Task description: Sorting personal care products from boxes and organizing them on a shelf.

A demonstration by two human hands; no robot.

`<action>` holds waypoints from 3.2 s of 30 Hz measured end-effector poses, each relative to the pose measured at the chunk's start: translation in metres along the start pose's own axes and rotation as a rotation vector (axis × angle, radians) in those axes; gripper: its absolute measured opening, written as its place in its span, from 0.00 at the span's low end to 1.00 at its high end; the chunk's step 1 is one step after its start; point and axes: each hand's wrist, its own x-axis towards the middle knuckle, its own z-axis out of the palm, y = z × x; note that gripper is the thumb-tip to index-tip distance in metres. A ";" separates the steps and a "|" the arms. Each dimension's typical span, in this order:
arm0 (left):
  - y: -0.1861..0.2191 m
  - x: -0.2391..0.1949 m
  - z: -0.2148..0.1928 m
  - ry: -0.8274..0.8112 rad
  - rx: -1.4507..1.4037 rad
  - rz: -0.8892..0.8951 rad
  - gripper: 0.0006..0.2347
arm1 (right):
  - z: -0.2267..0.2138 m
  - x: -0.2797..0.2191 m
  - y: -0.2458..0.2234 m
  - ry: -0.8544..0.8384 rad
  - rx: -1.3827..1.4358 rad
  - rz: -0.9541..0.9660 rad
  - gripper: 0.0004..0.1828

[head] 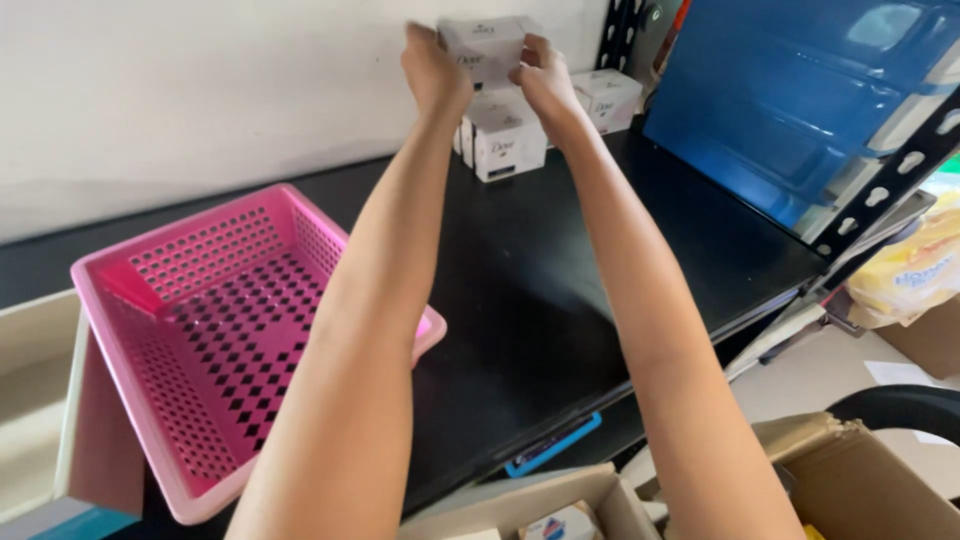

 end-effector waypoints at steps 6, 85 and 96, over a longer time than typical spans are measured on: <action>-0.014 0.007 0.011 0.027 0.190 0.090 0.13 | 0.003 0.012 0.016 -0.009 -0.019 0.079 0.37; 0.057 0.001 -0.008 -0.593 0.361 -0.374 0.44 | -0.027 0.004 -0.004 0.219 -0.470 -0.043 0.32; 0.125 -0.101 -0.013 -0.754 0.770 0.974 0.08 | -0.071 -0.099 -0.034 -0.198 -0.920 -0.239 0.17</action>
